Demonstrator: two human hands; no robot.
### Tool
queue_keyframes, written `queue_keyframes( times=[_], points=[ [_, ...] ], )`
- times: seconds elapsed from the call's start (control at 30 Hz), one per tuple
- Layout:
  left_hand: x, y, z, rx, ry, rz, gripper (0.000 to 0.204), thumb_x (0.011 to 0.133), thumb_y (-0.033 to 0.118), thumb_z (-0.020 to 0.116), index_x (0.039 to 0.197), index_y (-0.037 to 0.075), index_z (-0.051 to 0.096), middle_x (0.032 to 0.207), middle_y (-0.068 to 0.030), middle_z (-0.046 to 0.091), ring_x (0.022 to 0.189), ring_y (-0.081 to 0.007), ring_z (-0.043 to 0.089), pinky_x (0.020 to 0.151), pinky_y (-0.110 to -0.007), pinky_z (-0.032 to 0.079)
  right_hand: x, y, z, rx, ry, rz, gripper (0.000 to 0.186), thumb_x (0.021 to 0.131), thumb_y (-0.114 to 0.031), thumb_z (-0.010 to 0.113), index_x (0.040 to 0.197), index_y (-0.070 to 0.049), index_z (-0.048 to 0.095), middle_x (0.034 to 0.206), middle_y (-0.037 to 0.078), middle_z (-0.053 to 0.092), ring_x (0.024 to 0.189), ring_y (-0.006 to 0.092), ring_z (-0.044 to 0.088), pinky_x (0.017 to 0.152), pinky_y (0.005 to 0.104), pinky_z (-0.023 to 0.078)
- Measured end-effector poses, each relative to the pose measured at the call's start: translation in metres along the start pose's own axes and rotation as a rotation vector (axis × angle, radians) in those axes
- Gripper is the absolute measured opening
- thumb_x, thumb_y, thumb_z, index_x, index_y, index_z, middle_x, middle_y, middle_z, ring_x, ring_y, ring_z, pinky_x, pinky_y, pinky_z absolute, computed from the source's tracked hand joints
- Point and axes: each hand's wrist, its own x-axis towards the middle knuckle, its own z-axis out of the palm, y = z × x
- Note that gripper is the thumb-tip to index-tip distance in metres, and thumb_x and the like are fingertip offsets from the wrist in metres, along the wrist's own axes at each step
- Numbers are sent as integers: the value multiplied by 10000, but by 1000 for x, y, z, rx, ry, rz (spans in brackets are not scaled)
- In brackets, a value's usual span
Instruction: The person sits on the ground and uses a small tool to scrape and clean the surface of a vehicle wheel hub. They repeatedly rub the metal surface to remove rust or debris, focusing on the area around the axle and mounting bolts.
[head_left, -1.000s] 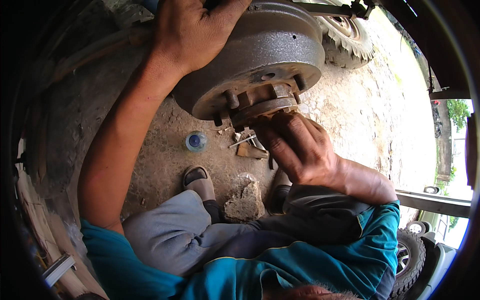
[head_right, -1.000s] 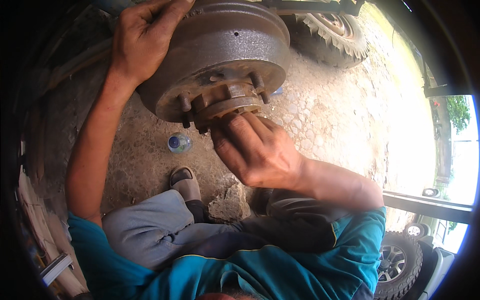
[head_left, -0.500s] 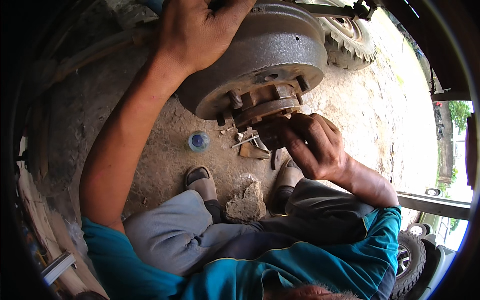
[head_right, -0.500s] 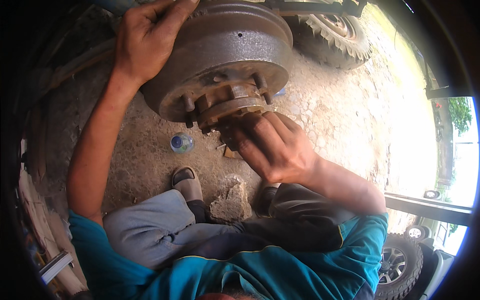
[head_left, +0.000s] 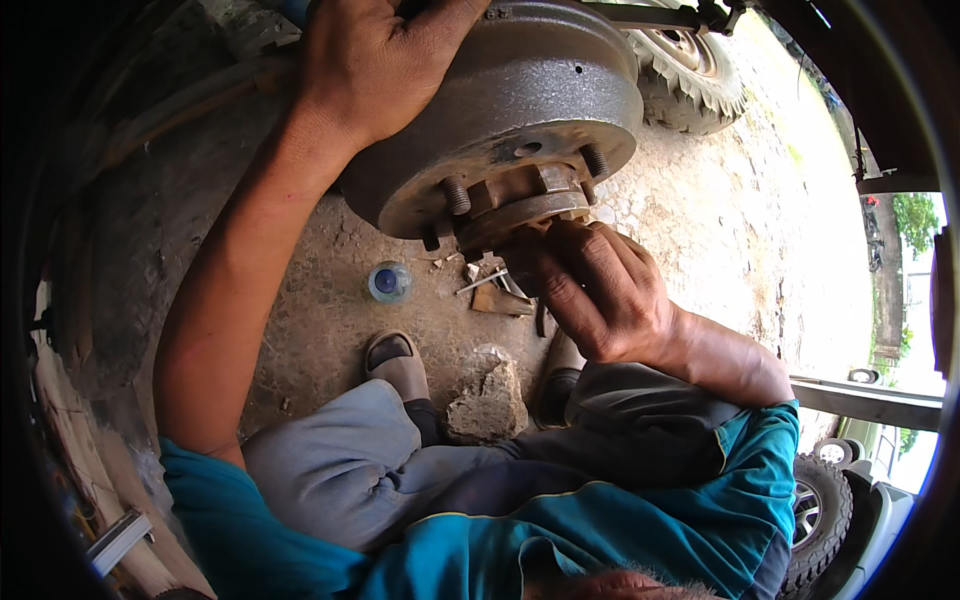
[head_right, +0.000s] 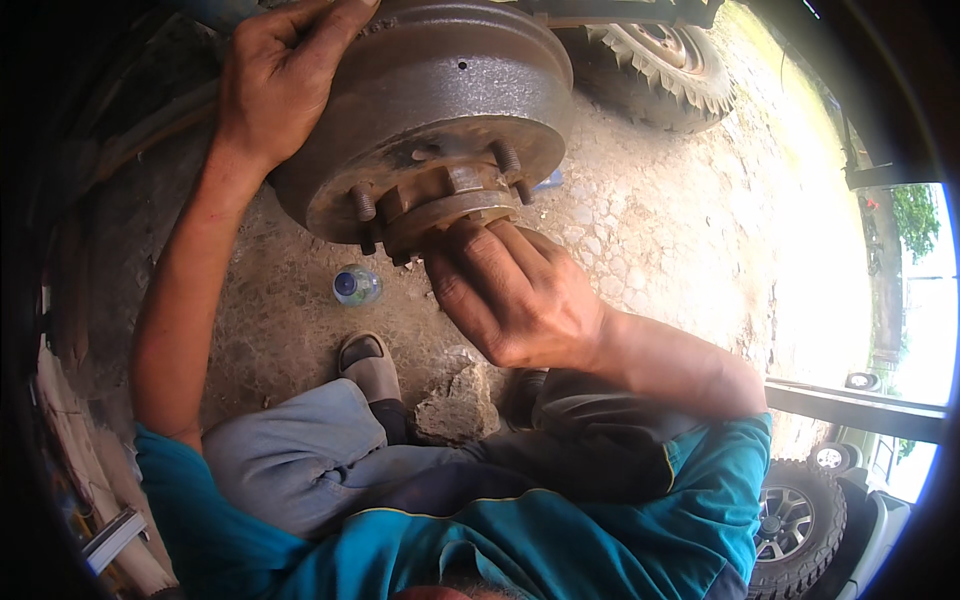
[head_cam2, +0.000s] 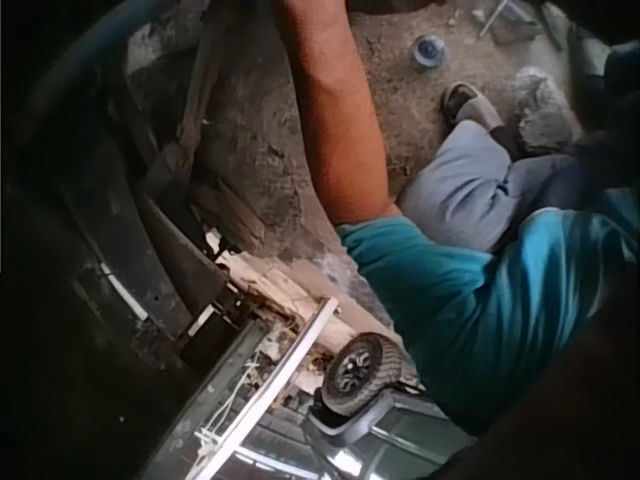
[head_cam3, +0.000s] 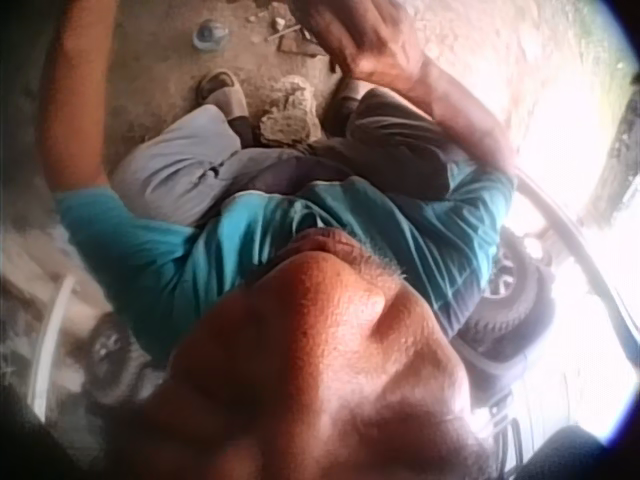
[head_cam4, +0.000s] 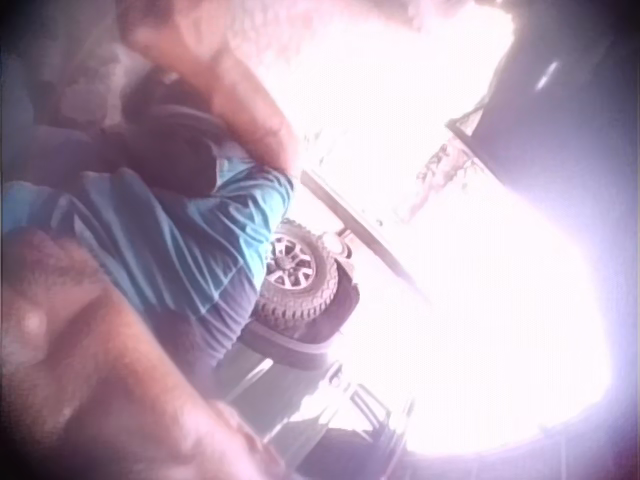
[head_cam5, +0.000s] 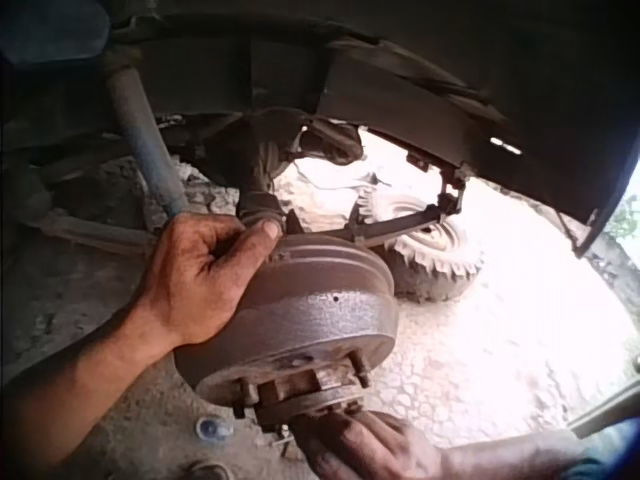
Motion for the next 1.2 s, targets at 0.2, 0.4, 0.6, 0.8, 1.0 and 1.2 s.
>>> queue_keyframes(
  times=[0.2, 0.4, 0.6, 0.8, 1.0, 1.2],
  points=[
    [2, 15, -5, 115, -42, -66, 548, 1077, 309, 700, 639, 2, 579, 533, -15, 465, 567, -72, 411, 511, -367, 311, 1, -6, -5, 15, -28, 103, 385, 705, -85, 765, 1069, 42, 768, 1082, 195, 694, 882, 289, 723, 655, 385, 632],
    [3, 22, -2, 63, -7, -90, 558, 1072, 328, 706, 636, 5, 576, 529, -26, 466, 555, -76, 397, 509, -373, 306, 1, -2, -7, 33, -57, 82, 373, 707, -95, 774, 1060, 27, 772, 1077, 189, 691, 883, 285, 719, 658, 389, 624],
    [2, 7, -3, 70, -16, -25, 552, 1072, 326, 705, 641, 5, 580, 530, -32, 459, 551, -83, 400, 509, -381, 308, 7, -2, -4, 12, -27, 3, 373, 713, -62, 765, 1067, 57, 762, 1074, 219, 692, 867, 294, 726, 646, 388, 628],
    [2, 17, -4, 89, -32, -48, 543, 1075, 315, 702, 647, 3, 583, 539, -35, 476, 554, -82, 411, 511, -379, 318, 2, -8, -10, -29, 22, 164, 371, 734, -50, 779, 1087, 62, 763, 1063, 226, 696, 866, 315, 739, 649, 393, 640],
    [2, 14, -2, 32, -11, -54, 546, 1072, 325, 704, 654, -5, 582, 540, -38, 474, 559, -83, 413, 512, -382, 321, 0, 2, -5, -36, 52, 81, 401, 739, -76, 781, 1109, 75, 752, 1077, 237, 689, 856, 318, 741, 627, 383, 633],
    [3, 15, -3, 87, -36, -56, 526, 1074, 299, 702, 663, -8, 583, 544, -34, 470, 566, -78, 412, 513, -375, 321, -7, 5, -8, -54, 7, 59, 424, 713, -121, 765, 1096, 59, 754, 1076, 236, 678, 842, 299, 732, 651, 372, 643]
  ],
)
